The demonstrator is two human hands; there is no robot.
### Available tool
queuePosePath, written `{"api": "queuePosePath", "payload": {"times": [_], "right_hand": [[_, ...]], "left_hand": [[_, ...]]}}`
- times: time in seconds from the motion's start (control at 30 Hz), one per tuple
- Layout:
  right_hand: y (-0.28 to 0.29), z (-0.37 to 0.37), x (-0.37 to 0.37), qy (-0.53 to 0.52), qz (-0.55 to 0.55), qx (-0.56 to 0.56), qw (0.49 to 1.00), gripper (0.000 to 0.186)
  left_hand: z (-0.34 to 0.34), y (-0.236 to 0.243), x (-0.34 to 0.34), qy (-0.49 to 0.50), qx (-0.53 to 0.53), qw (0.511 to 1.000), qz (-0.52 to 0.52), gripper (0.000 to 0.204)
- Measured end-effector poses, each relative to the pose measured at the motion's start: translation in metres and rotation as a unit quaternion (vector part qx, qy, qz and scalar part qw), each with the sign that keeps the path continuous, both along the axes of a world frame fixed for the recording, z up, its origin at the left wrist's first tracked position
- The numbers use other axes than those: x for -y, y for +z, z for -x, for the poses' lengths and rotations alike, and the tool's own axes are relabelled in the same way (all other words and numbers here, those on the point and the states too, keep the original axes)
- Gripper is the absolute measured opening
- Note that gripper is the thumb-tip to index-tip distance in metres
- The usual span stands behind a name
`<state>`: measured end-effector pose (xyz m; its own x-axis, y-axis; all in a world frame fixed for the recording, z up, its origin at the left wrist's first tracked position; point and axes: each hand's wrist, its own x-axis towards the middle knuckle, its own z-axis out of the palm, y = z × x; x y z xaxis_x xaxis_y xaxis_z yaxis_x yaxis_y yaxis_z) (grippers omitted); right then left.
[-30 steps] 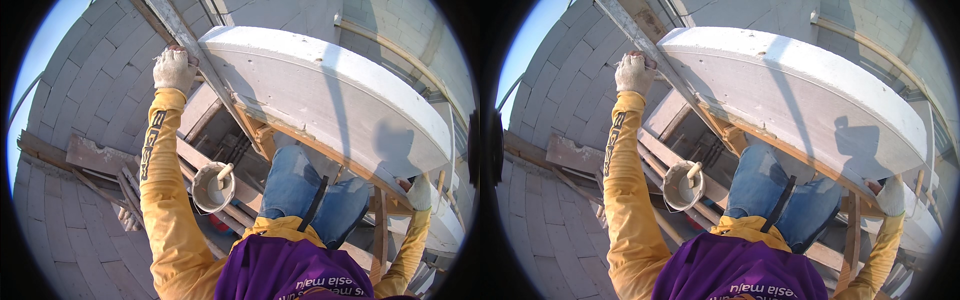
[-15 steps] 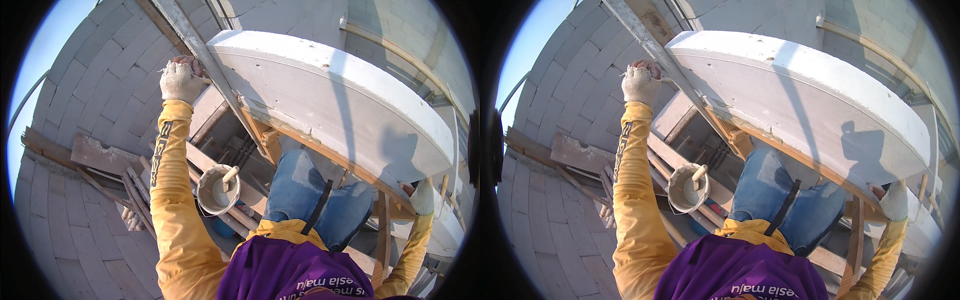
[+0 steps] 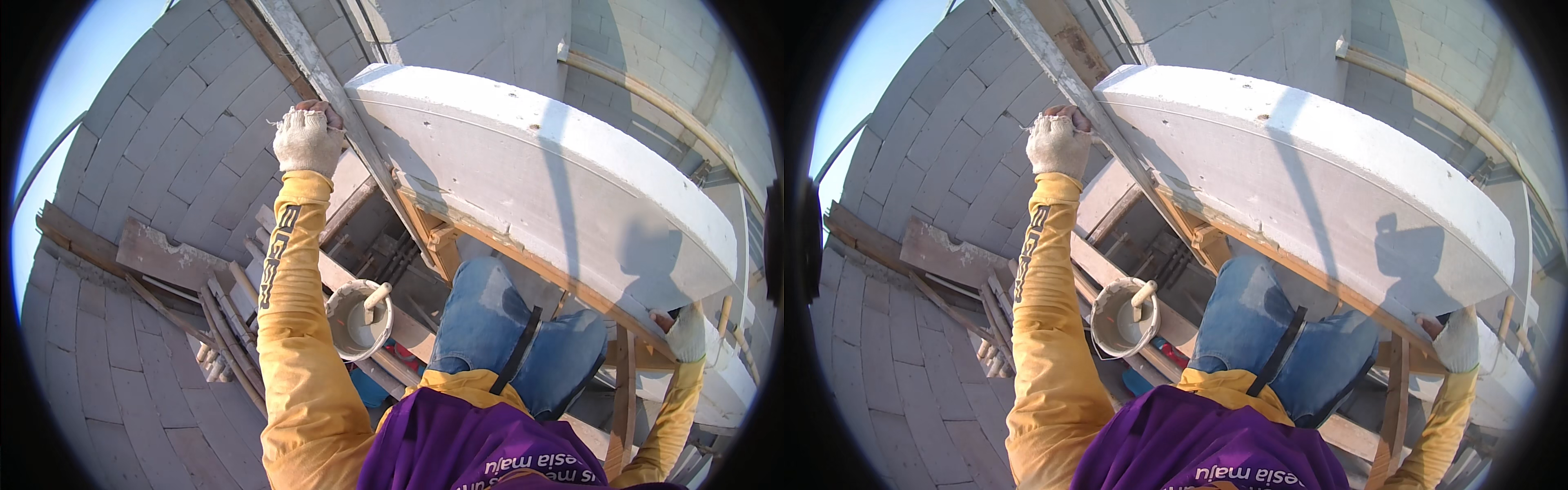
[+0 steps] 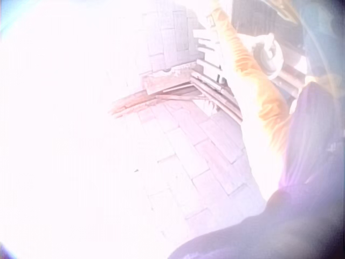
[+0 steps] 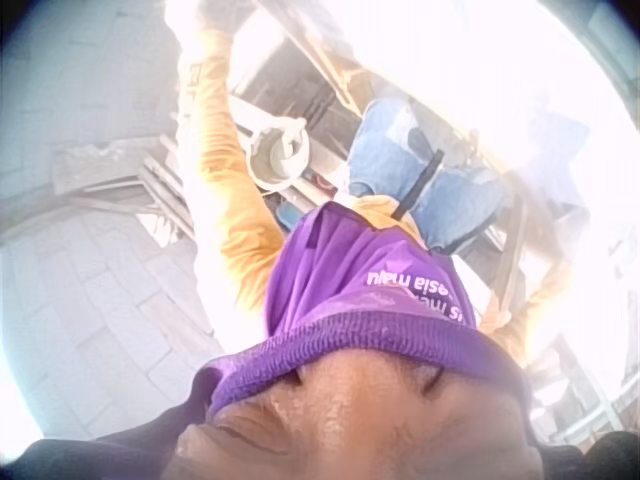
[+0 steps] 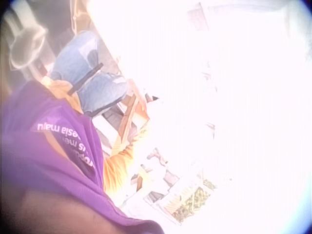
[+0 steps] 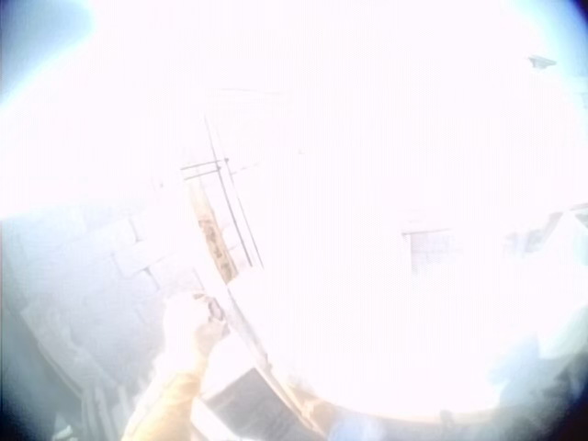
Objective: The person, using a trowel, applies mortar from a bucket onto the edge of a curved concrete wall while standing on a wooden scaffold.
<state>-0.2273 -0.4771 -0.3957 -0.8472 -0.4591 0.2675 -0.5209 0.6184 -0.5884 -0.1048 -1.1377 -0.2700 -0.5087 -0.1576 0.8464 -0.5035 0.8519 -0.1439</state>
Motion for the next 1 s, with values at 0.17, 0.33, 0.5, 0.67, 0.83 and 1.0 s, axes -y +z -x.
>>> {"api": "queuePosePath", "payload": {"times": [0.17,0.33,0.5,0.67,0.83,1.0], "right_hand": [[0.002,-0.001,0.000,-0.003,-0.013,-0.008,1.000,0.071],[0.000,0.000,-0.003,0.005,-0.022,-0.045,0.999,0.073],[-0.003,0.004,-0.008,0.005,-0.038,-0.034,0.999,0.074],[-0.002,0.003,-0.001,0.007,-0.035,-0.024,0.999,0.071],[0.003,0.001,-0.004,0.021,-0.122,-0.084,0.989,0.067],[-0.004,0.003,-0.010,0.032,-0.116,-0.066,0.990,0.071]], "left_hand": [[0.002,0.003,-0.002,-0.012,0.008,1.000,-0.010,0.019],[0.003,0.004,0.003,-0.019,0.024,0.999,-0.022,0.021],[0.004,0.000,0.006,-0.034,0.014,0.999,-0.029,0.020],[0.004,0.001,0.015,-0.013,0.037,0.999,-0.025,0.022],[0.000,0.008,0.023,-0.005,0.124,0.992,0.005,0.028],[-0.003,0.000,0.030,-0.041,0.069,0.997,0.012,0.025]]}}
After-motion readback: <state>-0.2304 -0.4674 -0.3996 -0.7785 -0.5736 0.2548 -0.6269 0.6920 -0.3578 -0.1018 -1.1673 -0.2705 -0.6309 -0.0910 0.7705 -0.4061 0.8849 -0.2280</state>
